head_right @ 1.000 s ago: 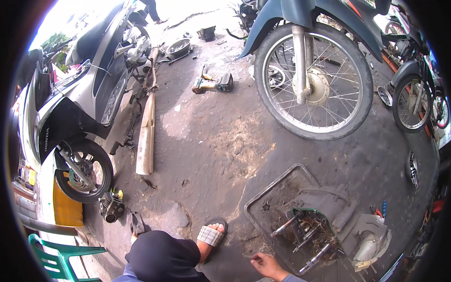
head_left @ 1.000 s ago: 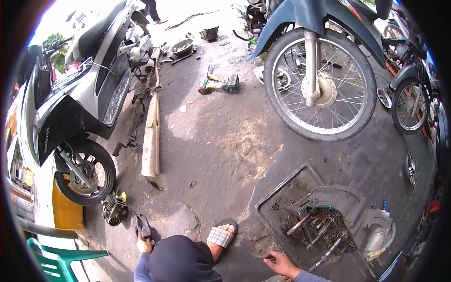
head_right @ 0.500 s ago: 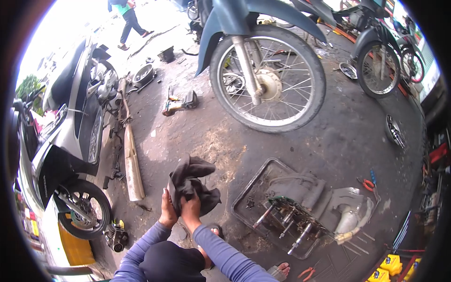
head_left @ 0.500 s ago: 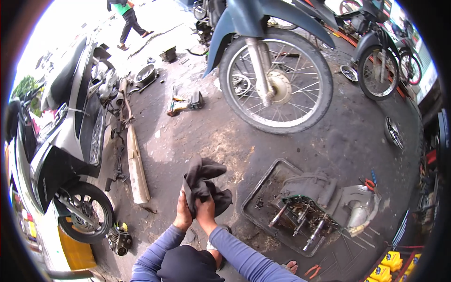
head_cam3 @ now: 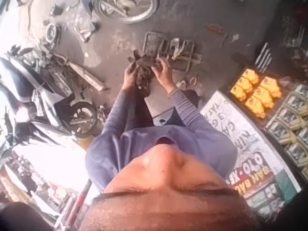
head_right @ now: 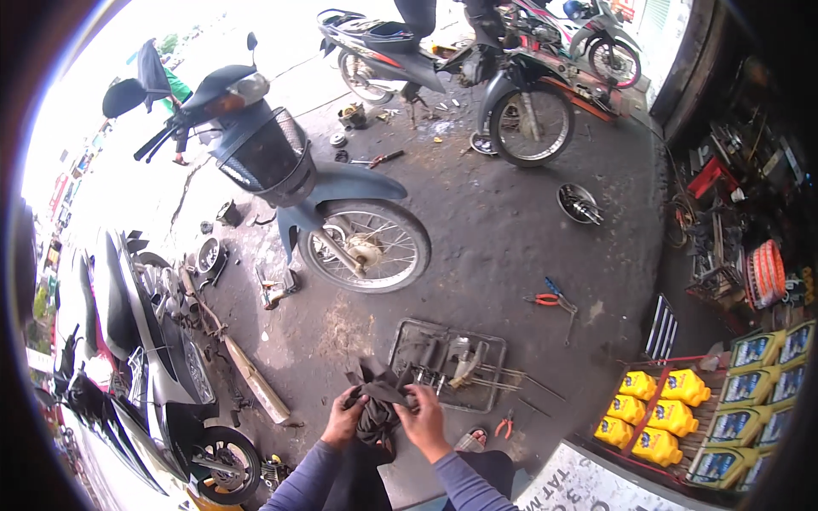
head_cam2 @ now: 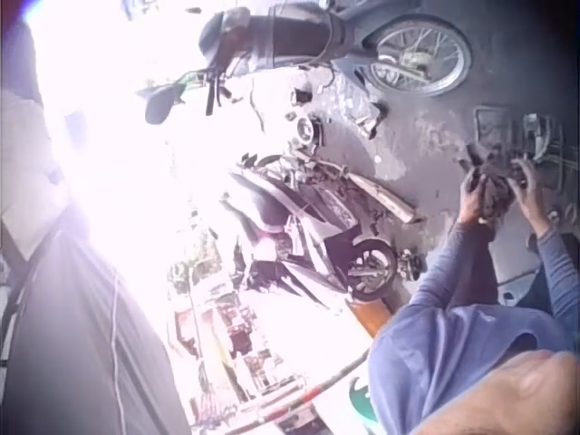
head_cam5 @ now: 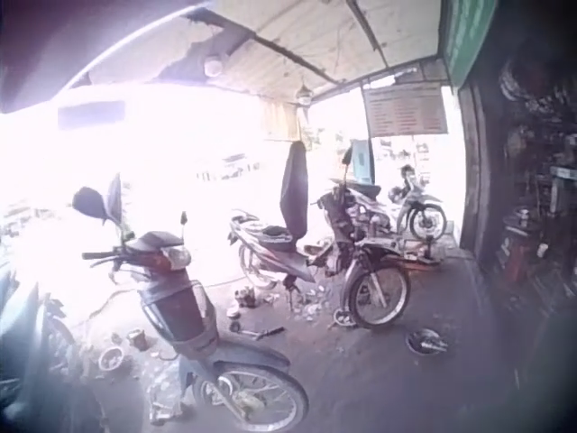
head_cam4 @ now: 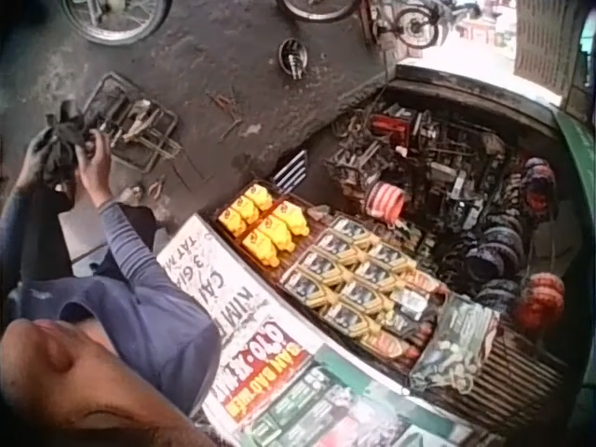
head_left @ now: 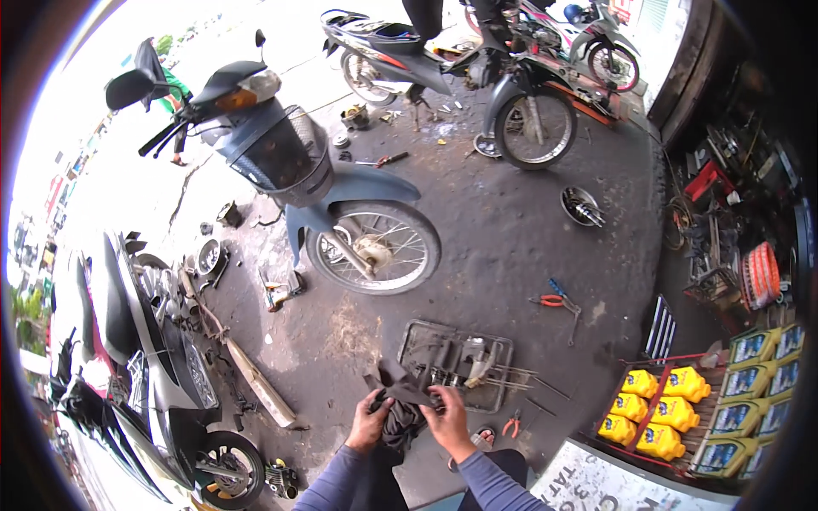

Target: Disassembling and inspecting a motorcycle engine component using various tools.

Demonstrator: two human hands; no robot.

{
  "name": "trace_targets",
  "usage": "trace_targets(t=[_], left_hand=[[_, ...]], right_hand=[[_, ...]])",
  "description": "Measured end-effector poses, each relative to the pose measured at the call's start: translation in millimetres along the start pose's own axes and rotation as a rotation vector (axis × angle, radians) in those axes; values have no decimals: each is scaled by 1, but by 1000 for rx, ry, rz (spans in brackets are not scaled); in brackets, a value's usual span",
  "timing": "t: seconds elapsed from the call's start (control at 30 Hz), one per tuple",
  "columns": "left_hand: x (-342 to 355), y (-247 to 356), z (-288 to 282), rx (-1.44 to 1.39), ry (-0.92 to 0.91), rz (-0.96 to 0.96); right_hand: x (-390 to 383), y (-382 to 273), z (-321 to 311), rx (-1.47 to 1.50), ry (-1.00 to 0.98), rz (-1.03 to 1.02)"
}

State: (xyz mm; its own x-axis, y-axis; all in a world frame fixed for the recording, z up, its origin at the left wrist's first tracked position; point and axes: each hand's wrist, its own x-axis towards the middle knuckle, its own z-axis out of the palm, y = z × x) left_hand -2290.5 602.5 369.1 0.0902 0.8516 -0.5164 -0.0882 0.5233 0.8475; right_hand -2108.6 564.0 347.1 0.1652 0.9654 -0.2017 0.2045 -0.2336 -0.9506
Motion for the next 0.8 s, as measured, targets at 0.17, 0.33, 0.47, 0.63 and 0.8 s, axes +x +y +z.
trace_targets(t=[0.17,0.33,0.47,0.63,0.8], left_hand=[[-100,31,154,349,-379,-156],[-156,48,290,451,-798,71],[-162,92,346,385,-974,172],[-107,157,398,283,-869,-247],[-31,186,431,-15,-1059,-346]], right_hand=[[-121,-51,-164,231,-47,292],[-189,-73,-249,623,657,561],[-186,-100,-327,-64,882,406],[-144,-143,-396,-175,1097,374],[-49,-165,-435,102,963,377]])
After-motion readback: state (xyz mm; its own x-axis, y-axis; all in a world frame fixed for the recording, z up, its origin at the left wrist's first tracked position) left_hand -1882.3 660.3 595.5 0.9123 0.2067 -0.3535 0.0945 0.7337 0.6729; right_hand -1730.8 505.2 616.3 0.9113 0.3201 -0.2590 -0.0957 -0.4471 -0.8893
